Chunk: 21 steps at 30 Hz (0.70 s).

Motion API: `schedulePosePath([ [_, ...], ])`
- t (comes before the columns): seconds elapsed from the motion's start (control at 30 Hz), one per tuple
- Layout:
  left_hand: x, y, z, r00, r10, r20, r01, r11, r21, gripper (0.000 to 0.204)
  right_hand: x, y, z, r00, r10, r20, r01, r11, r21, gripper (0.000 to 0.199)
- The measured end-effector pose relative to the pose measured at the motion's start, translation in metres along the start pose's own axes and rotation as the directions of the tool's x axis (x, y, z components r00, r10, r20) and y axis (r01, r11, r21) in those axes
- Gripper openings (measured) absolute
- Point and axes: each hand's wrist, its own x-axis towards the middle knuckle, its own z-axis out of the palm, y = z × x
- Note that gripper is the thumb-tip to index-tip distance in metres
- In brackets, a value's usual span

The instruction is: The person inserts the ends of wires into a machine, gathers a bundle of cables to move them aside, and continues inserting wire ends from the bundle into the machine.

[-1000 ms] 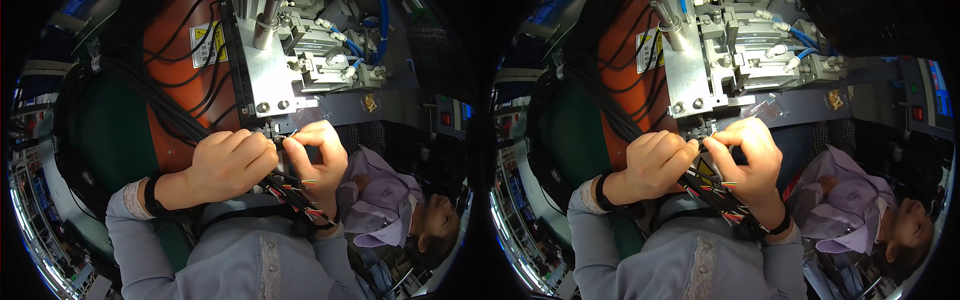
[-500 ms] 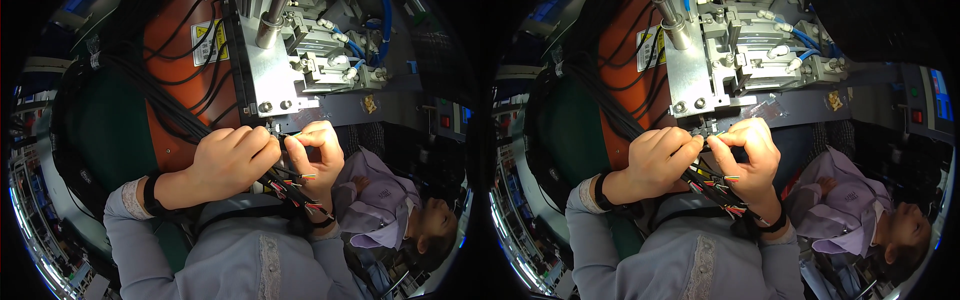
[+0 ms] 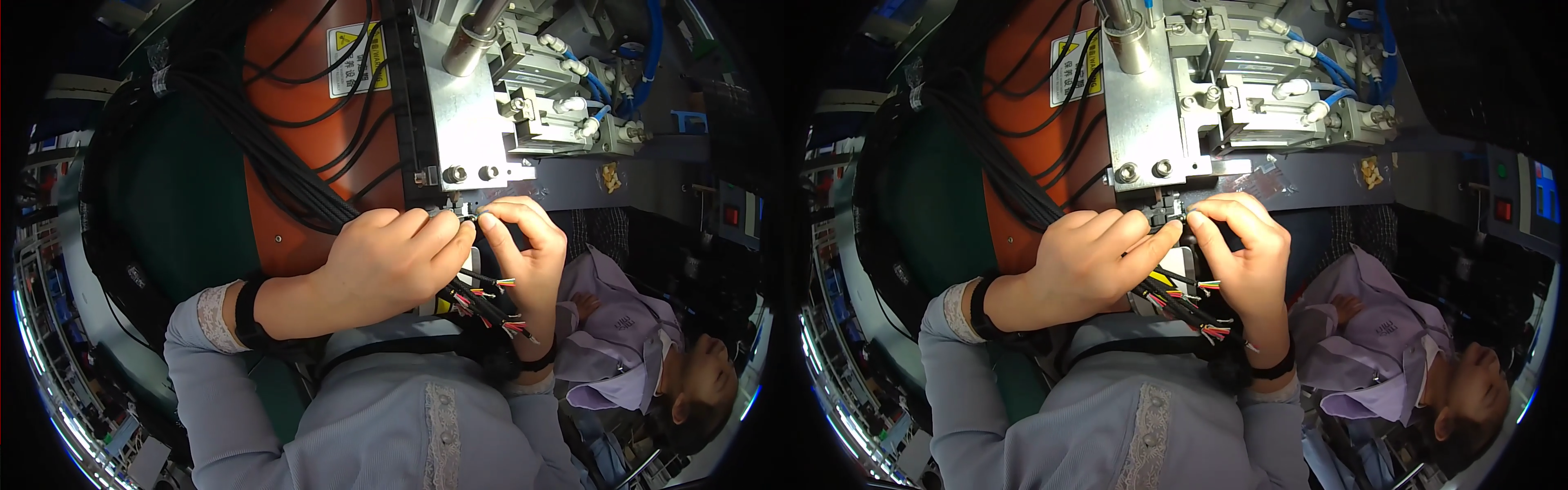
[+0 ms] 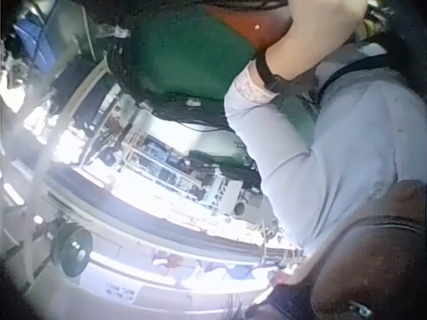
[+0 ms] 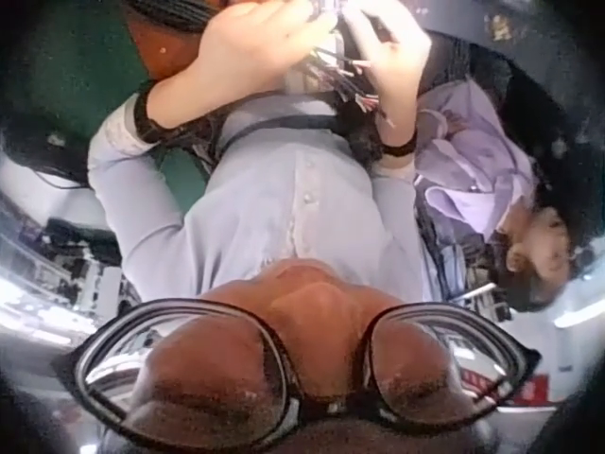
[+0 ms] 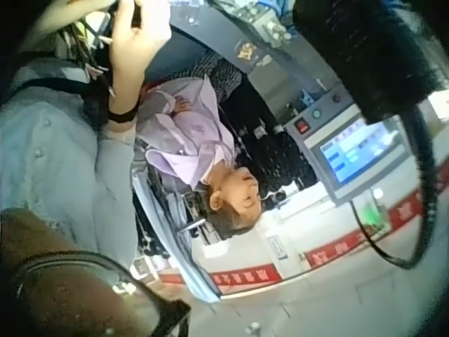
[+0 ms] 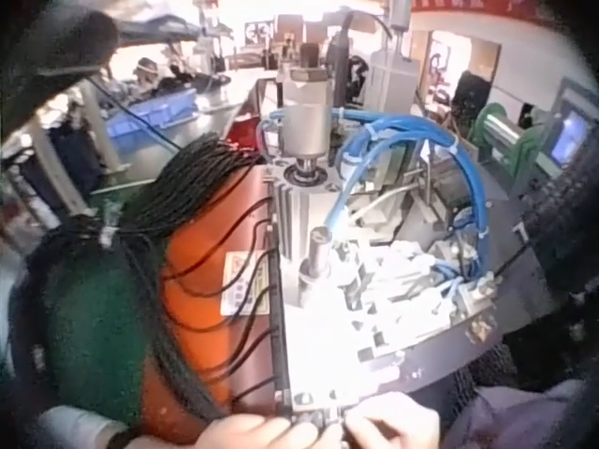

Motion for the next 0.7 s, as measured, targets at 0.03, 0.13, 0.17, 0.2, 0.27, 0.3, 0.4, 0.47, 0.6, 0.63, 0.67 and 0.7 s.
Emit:
schedulePosePath([
  [0.03,0.0,0.0,0.001,1.0,-0.012,0.015,0.012,1.0,0.003,0.036,0.002,0.0,0.005,0.999,-0.042,-0.022,0.041,0.997,-0.066,0.005],
  [0.13,-0.001,0.0,0.002,0.998,-0.05,0.027,0.048,0.996,0.076,0.036,0.004,-0.001,0.014,0.99,-0.132,-0.057,0.119,0.973,-0.2,0.006],
  [0.17,-0.001,0.001,0.002,0.997,-0.07,0.034,0.066,0.991,0.114,0.037,0.003,-0.003,0.014,0.992,-0.121,-0.041,0.109,0.968,-0.225,0.006],
  [0.2,-0.001,0.003,0.002,0.997,-0.073,0.035,0.068,0.991,0.116,0.037,0.002,-0.004,0.014,0.994,-0.109,-0.026,0.099,0.963,-0.25,0.006],
  [0.27,-0.001,0.007,-0.001,0.993,-0.098,0.072,0.088,0.987,0.132,0.037,0.001,-0.003,0.014,0.995,-0.098,-0.01,0.092,0.958,-0.272,0.007],
  [0.3,0.0,0.009,-0.002,0.99,-0.11,0.09,0.097,0.985,0.142,0.037,0.0,-0.001,0.015,0.992,-0.125,-0.032,0.113,0.959,-0.261,0.007],
  [0.4,0.004,0.011,-0.005,0.993,-0.098,0.073,0.086,0.985,0.147,0.037,-0.003,0.004,0.017,0.98,-0.178,-0.091,0.152,0.958,-0.243,0.008],
  [0.47,0.008,0.011,-0.006,0.994,-0.09,0.066,0.079,0.985,0.152,0.037,-0.003,0.005,0.018,0.986,-0.076,-0.148,0.064,0.994,-0.086,0.008],
  [0.6,0.014,0.008,-0.004,0.998,-0.066,0.021,0.062,0.986,0.156,0.025,-0.009,0.019,0.018,0.959,0.272,-0.08,-0.221,0.893,0.392,0.007],
  [0.63,0.015,0.007,-0.003,0.998,-0.06,0.008,0.058,0.99,0.132,0.024,-0.011,0.021,0.018,0.919,0.394,0.009,-0.332,0.761,0.558,0.007],
  [0.67,0.015,0.006,-0.001,0.998,-0.055,-0.005,0.055,0.993,0.108,0.023,-0.012,0.023,0.017,0.92,0.393,0.006,-0.329,0.761,0.559,0.007],
  [0.7,0.016,0.005,-0.001,0.999,-0.049,-0.019,0.051,0.995,0.082,0.022,-0.013,0.024,0.016,0.934,0.357,-0.026,-0.296,0.811,0.505,0.006],
])
